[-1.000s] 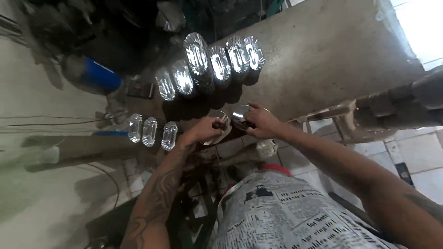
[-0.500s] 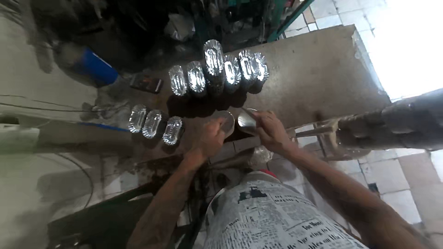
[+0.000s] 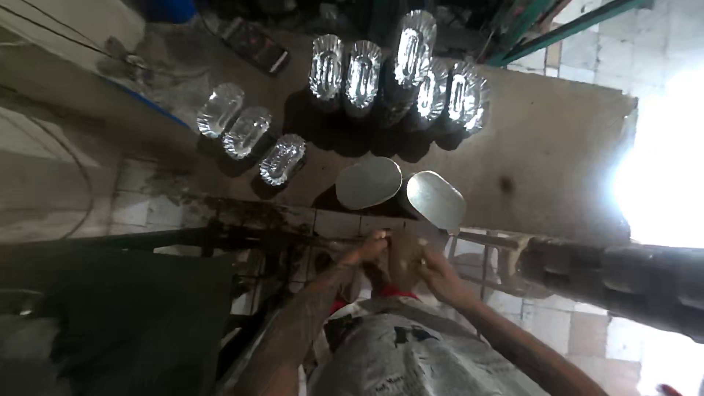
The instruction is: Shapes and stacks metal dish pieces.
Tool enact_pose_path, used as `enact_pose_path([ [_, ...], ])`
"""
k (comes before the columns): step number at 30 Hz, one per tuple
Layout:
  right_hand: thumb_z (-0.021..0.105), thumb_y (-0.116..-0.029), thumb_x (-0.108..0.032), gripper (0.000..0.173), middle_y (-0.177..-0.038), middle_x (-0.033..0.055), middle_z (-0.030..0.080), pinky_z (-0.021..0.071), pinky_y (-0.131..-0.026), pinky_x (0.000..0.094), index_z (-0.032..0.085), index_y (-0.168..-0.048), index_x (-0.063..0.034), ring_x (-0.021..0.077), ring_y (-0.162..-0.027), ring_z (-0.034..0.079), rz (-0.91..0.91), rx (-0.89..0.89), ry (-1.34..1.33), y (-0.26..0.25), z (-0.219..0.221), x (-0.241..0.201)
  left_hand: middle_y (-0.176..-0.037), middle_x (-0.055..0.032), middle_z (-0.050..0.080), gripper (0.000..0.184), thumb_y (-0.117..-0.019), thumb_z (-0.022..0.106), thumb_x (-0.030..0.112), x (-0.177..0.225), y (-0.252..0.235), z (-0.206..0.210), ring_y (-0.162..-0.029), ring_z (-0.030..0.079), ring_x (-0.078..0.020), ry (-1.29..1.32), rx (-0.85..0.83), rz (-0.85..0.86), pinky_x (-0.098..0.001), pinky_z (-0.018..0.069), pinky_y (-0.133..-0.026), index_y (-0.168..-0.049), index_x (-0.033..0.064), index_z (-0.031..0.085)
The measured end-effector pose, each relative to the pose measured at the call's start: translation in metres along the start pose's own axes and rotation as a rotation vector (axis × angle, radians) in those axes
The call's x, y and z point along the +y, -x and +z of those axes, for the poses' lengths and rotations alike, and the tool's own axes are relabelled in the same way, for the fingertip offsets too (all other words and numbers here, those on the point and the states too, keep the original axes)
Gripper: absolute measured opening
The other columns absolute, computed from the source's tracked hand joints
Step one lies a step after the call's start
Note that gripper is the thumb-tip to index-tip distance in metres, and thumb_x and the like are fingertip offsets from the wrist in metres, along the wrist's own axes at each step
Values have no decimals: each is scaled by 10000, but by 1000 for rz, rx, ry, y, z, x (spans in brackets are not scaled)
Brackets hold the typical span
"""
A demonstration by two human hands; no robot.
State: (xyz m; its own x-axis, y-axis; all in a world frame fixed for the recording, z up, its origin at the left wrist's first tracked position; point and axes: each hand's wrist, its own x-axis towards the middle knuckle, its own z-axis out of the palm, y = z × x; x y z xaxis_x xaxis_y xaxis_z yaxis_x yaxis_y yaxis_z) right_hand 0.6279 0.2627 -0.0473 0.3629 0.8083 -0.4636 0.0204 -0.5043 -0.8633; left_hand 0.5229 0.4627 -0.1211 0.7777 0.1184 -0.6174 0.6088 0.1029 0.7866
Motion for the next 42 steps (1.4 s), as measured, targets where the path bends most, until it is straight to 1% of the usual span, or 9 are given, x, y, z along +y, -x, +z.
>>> enact_pose_path([
  [3,589,-993,-155,382,-1306,264,620,488,-1065,525,616,-1317,46,387,-1218,614,171,-256,573,36,-10,56,-1440,-215,565,568,-1048,504,452,-30,-58,-11,-1344,532,-374,-504,-11,-242,-614,379,-1118,-1456,57,532],
  [11,489,-1082,-213,392,-1424,237,585,380,-1169,520,594,-1405,-18,386,-1361,529,466,-512,662,47,25,112,-1397,-250,571,578,-1112,332,450,8,39,-76,-1298,549,-366,-320,-109,-264,-573,406,-1083,-1407,10,563],
  [18,627,-971,-108,313,-1235,241,672,511,-1052,473,674,-1232,59,328,-1160,654,12,-564,533,-6,35,44,-1446,-102,577,552,-1098,369,444,25,274,-183,-1308,563,-166,177,820,240,-408,452,-1126,-1504,87,482],
  [21,616,-964,-60,257,-1109,229,692,555,-943,464,669,-1168,86,292,-1029,679,-66,-454,495,-36,80,3,-1096,-6,689,344,-1109,341,330,15,320,-248,-981,660,-72,637,1236,478,-296,577,-846,-1244,133,588],
  [24,611,-944,-26,250,-1054,209,702,571,-886,440,661,-1161,90,254,-961,690,-238,-395,477,-62,144,-52,-1487,-171,520,523,-1137,237,314,-31,341,-259,-1364,510,-214,238,1464,390,-398,413,-1153,-1536,19,403],
  [29,591,-939,-8,287,-1120,209,696,577,-902,402,647,-1203,88,231,-1007,689,-501,-379,409,-87,263,-148,-1276,-265,646,680,-1050,384,603,-173,413,-226,-1228,597,-446,-196,1239,-428,-707,405,-1047,-1332,34,626],
  [33,638,-937,-35,189,-1069,170,748,574,-948,489,755,-1080,5,317,-1036,713,-1150,-470,666,-105,364,-198,-854,-199,658,528,-1092,433,442,-184,487,-174,-798,659,-340,-223,947,-293,-572,542,-768,-992,-9,689],
  [37,608,-968,-15,214,-1161,102,735,552,-974,519,742,-1127,-68,298,-1129,686,-1690,-844,1026,-131,467,-216,-1169,-196,685,467,-1097,434,392,-243,532,-151,-1147,637,-360,-442,759,-424,-586,460,-1031,-1109,23,721],
  [42,534,-993,29,315,-1363,102,628,421,-1119,575,669,-1269,-42,301,-1342,541,-1438,-1006,1341,-124,543,-226,-1177,-260,659,382,-1097,472,245,-177,560,-87,-1156,631,-394,-410,739,-281,-530,467,-1049,-1159,-79,665],
])
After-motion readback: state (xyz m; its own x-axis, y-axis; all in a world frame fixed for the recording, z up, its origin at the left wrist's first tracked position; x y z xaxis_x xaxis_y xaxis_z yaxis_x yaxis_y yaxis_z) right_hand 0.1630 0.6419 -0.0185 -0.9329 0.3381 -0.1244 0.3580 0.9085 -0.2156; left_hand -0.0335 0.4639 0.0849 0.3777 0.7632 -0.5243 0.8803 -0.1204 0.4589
